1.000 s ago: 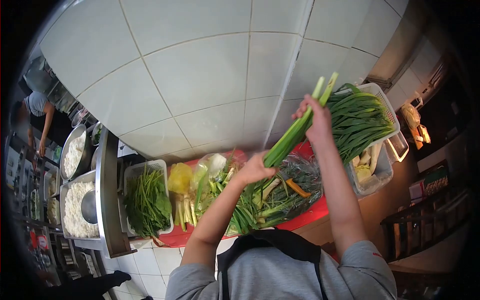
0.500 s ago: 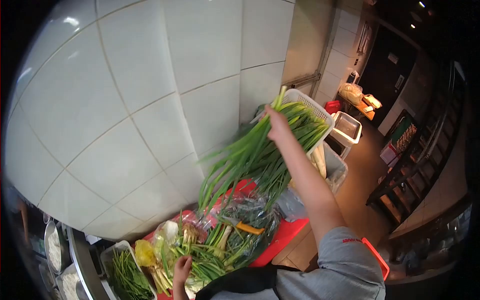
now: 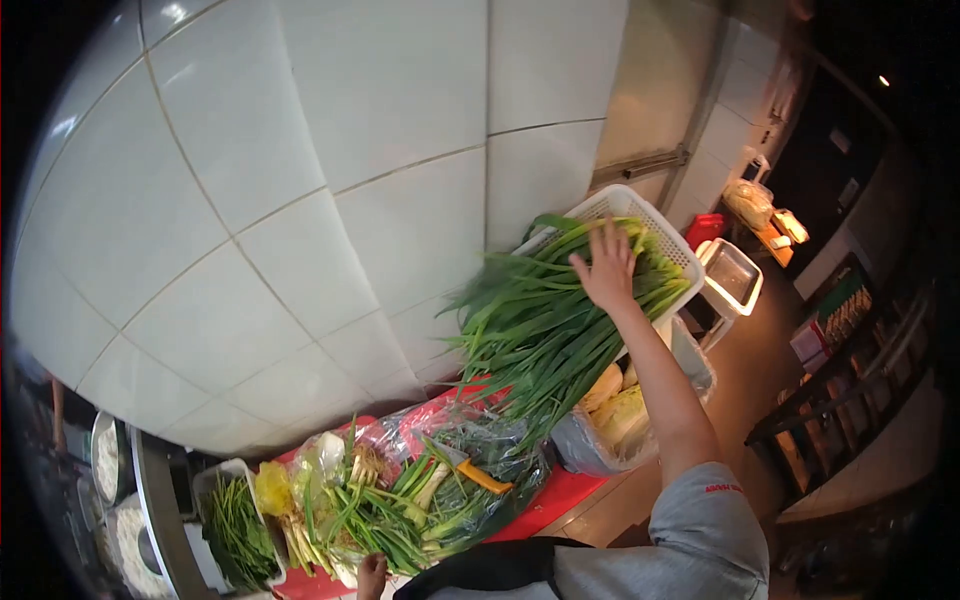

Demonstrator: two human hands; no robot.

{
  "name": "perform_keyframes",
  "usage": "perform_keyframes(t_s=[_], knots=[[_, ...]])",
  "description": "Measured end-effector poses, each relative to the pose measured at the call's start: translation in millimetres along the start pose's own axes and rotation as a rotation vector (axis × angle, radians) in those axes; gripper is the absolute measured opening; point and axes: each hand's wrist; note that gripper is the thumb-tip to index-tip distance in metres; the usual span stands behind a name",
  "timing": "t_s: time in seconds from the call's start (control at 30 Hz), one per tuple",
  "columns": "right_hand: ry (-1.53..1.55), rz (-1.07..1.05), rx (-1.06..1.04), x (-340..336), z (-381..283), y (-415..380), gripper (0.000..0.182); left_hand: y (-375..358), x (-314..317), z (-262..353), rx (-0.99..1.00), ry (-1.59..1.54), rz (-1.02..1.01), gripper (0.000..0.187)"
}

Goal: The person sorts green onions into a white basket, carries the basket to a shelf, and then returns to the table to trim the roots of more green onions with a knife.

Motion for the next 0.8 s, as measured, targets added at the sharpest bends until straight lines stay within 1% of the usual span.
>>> perform_keyframes(t_s=[0.03,0.07,0.13,0.17,0.2,0.23,0.27,0.3,0.33,0.37,0.4,0.43,0.47,0.5,0.53,0.57,0.6,0.63,0.67,0.7,0.73,0.77,0.8], knots=[[-0.038,-0.014,-0.207,1.4,-10.6,-4.5,0.064,4.9,1.9,-6.5,-0.014,0.027,-0.024,0.028],[-0.063,-0.08,-0.211,8.1,-17.3,-5.4,0.062,1.4,13.1,11.1,-0.039,0.123,-0.028,0.028],[-0.117,-0.211,-0.232,26.0,-20.1,-5.7,0.059,1.6,21.4,14.8,-0.029,0.263,-0.008,0.027],[-0.157,-0.184,-0.23,42.7,-12.5,-1.6,0.058,6.3,17.1,-1.5,0.01,0.269,-0.007,0.028],[-0.191,-0.171,-0.251,50.6,-10.2,0.0,0.059,-2.4,24.3,21.0,0.032,0.292,-0.01,0.03],[-0.222,-0.154,-0.271,58.6,-10.2,1.6,0.059,-17.0,28.1,42.6,-0.02,0.33,0.003,0.031],[-0.248,-0.179,-0.263,55.8,-15.3,3.0,0.06,-19.2,22.0,31.6,0.111,0.39,0.034,0.032],[-0.241,-0.207,-0.25,49.9,-18.8,3.1,0.06,-22.5,16.2,27.1,0.018,0.252,0.028,0.031],[-0.21,-0.242,-0.222,45.5,-20.9,6.8,0.059,-24.3,7.6,19.9,0.013,0.233,0.04,0.03],[-0.208,-0.162,-0.225,54.3,-18.0,12.2,0.059,-25.5,-3.4,12.4,0.036,0.247,0.062,0.03],[-0.068,0.117,-0.403,86.4,4.3,27.0,0.057,-28.5,-10.0,19.2,0.026,0.301,0.119,0.029],[-0.035,0.243,-0.335,77.5,-15.4,9.2,0.053,-25.5,-21.2,12.7,0.011,0.301,0.17,0.027],[-0.005,0.367,-0.256,53.1,-29.8,-5.7,0.048,-21.6,-31.7,4.6,0.029,0.313,0.244,0.026],[0.147,0.355,-0.332,35.5,-53.2,-25.7,0.044,-5.2,-49.5,-34.0,0.103,0.281,0.297,0.026],[0.295,0.338,-0.395,15.1,-80.5,-51.2,0.04,-2.8,-54.0,-27.6,0.042,0.136,0.336,0.027],[0.436,0.326,-0.446,0.6,-108.2,-76.5,0.036,0.6,-57.8,-13.9,0.008,0.131,0.345,0.026],[0.535,0.298,-0.535,-5.2,-136.2,-100.4,0.028,13.2,-65.5,-25.0,0.068,0.23,0.362,0.024],[0.603,0.252,-0.615,-10.0,-163.5,-128.5,0.025,18.8,-65.9,-15.4,0.064,0.253,0.374,0.021],[0.768,0.122,-0.587,-7.5,-190.1,-161.1,0.022,23.5,-63.7,-1.9,0.093,0.255,0.365,0.021],[0.792,-0.09,-0.595,-10.8,-212.8,-190.6,0.019,27.4,-60.9,12.0,0.124,0.259,0.354,0.021],[0.785,-0.322,-0.649,-17.3,-235.8,-219.0,0.021,31.2,-61.5,17.9,0.161,0.263,0.34,0.021],[0.764,-0.42,-0.724,4.1,-248.0,-248.9,0.022,40.6,-61.8,16.8,0.182,0.276,0.286,0.021],[0.693,-0.618,-0.845,3.6,-262.9,-274.9,0.024,49.8,-60.1,10.9,0.268,0.307,0.291,0.021]])
Point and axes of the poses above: each hand's wrist, its own y-axis towards the middle knuckle, its own x-axis out of the palm, z = x × y, and after that the axes turned 12 degrees about -y, right-handed
